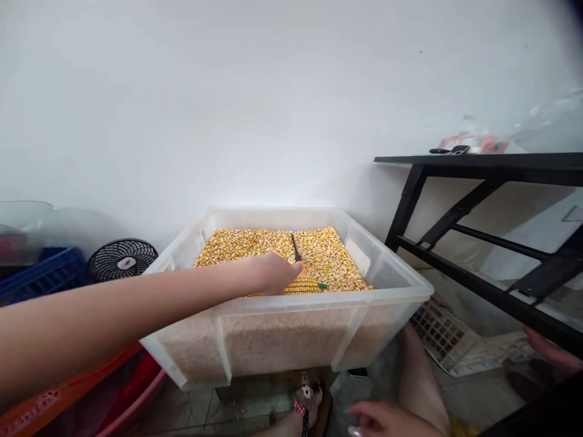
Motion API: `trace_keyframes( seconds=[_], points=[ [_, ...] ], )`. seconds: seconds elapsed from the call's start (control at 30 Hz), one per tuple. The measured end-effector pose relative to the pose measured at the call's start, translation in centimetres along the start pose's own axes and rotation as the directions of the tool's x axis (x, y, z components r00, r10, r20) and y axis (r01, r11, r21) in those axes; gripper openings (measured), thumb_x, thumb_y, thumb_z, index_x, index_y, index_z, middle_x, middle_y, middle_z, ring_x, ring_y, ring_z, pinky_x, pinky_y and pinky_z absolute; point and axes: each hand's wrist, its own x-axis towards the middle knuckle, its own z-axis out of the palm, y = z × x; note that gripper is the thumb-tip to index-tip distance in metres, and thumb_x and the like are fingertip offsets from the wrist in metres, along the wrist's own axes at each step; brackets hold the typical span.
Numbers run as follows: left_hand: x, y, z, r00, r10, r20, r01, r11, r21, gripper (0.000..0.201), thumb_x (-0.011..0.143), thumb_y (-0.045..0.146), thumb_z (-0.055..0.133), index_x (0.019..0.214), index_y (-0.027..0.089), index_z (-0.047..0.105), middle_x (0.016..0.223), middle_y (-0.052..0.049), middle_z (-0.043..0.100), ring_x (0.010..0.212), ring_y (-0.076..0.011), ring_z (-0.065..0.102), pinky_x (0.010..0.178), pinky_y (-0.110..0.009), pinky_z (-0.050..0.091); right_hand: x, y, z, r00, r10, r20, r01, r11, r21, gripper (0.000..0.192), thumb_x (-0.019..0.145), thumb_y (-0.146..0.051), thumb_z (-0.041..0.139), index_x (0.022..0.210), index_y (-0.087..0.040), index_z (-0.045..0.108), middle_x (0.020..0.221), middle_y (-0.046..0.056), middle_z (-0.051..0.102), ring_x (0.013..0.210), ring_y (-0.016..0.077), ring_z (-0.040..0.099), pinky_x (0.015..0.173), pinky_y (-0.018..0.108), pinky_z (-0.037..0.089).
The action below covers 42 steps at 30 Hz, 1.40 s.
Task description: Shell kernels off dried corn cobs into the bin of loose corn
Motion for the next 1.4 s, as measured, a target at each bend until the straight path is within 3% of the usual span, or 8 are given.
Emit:
trace_keyframes(
  seconds=[0.1,0.27,0.5,0.77,1.0,1.07,1.27,1.4],
  points=[
    [1.6,-0.2,0.5,0.999,0.04,0.034,-0.038,0.998,-0.06,0.066,0.06,0.019,0.055,0.124,0.014,0.037,0.079,-0.015,0.066,0.07,-0.0298,0.061,0.058,-0.035,0.044,-2.0,-4.5,-3.7,0.999,0.031,-0.013,-0.029,0.986,0.166,0.039,0.079,-0.04,0.049,0.116,-0.032,0.054,0.111,0.001,0.061,0.099,0.0181,0.057,0.086,0.027,0.046],
    [3.8,-2.5,1.4,0.988,0.146,0.059,-0.13,0.967,-0.221,0.06,0.054,0.037,0.059,0.111,0.017,0.051,0.1,-0.014,0.062,0.082,-0.0275,0.058,0.064,-0.032,0.043,-1.9,-8.7,-12.7,0.891,-0.242,-0.383,0.33,0.926,0.183,0.024,0.082,-0.026,0.047,0.104,-0.026,0.058,0.1,0.002,0.062,0.096,0.0138,0.055,0.087,0.028,0.042],
    [2.5,-5.6,0.2,0.993,0.09,-0.072,-0.114,0.832,-0.542,0.042,0.057,0.049,0.059,0.087,0.019,0.061,0.083,-0.004,0.064,0.075,-0.022,0.057,0.061,-0.028,0.042,6.2,-3.6,-17.7,0.774,0.148,-0.616,-0.07,0.986,0.15,0.036,0.081,-0.046,0.042,0.107,-0.023,0.052,0.107,0.005,0.058,0.095,0.018,0.054,0.084,0.035,0.042],
    [1.8,-8.0,-0.7,0.934,-0.14,-0.33,-0.261,0.363,-0.895,0.049,0.064,0.037,0.057,0.11,0.021,0.05,0.106,-0.008,0.057,0.095,-0.0239,0.052,0.062,-0.026,0.044,13.3,-1.5,-21.4,0.936,0.352,-0.027,-0.352,0.925,-0.146,0.037,0.082,-0.046,0.037,0.081,-0.014,0.056,0.077,0.008,0.062,0.064,0.0143,0.058,0.064,0.028,0.044],
    [3.4,-9.3,1.1,0.885,-0.357,-0.3,-0.226,0.233,-0.946,0.046,0.062,0.036,0.061,0.102,0.018,0.048,0.103,-0.008,0.058,0.094,-0.0218,0.054,0.07,-0.03,0.046,19.8,-0.3,-19.5,0.639,0.445,0.628,-0.376,0.892,-0.25,0.045,0.068,-0.056,0.051,0.076,-0.013,0.057,0.072,0.005,0.059,0.069,0.0156,0.058,0.061,0.028,0.044],
    [3.7,-9.9,1.1,0.879,-0.397,-0.264,-0.187,0.221,-0.957,0.044,0.062,0.037,0.061,0.1,0.018,0.049,0.1,-0.007,0.06,0.092,-0.0211,0.055,0.069,-0.03,0.046,20.2,0.2,-19.0,0.612,0.42,0.67,-0.334,0.905,-0.263,0.051,0.063,-0.063,0.053,0.073,-0.013,0.056,0.071,0.004,0.058,0.068,0.0149,0.057,0.061,0.028,0.044],
    [5.4,-12.7,0.0,0.842,-0.47,-0.264,-0.162,0.247,-0.955,0.044,0.062,0.041,0.061,0.098,0.017,0.053,0.099,-0.01,0.061,0.091,-0.0226,0.055,0.066,-0.031,0.045,19.6,0.0,-19.8,0.735,0.338,0.588,-0.218,0.939,-0.267,0.052,0.064,-0.064,0.05,0.077,-0.014,0.056,0.067,0.002,0.055,0.062,0.0122,0.052,0.057,0.026,0.042],
    [6.4,-13.3,1.0,0.853,-0.456,-0.254,-0.159,0.235,-0.959,0.047,0.062,0.045,0.061,0.099,0.017,0.053,0.098,-0.01,0.061,0.09,-0.0232,0.056,0.065,-0.031,0.045,19.2,-1.6,-18.3,0.644,0.398,0.654,-0.069,0.881,-0.469,0.034,0.065,-0.047,0.055,0.07,-0.013,0.059,0.066,0.005,0.059,0.058,0.0146,0.053,0.051,0.026,0.039]
  ],
)
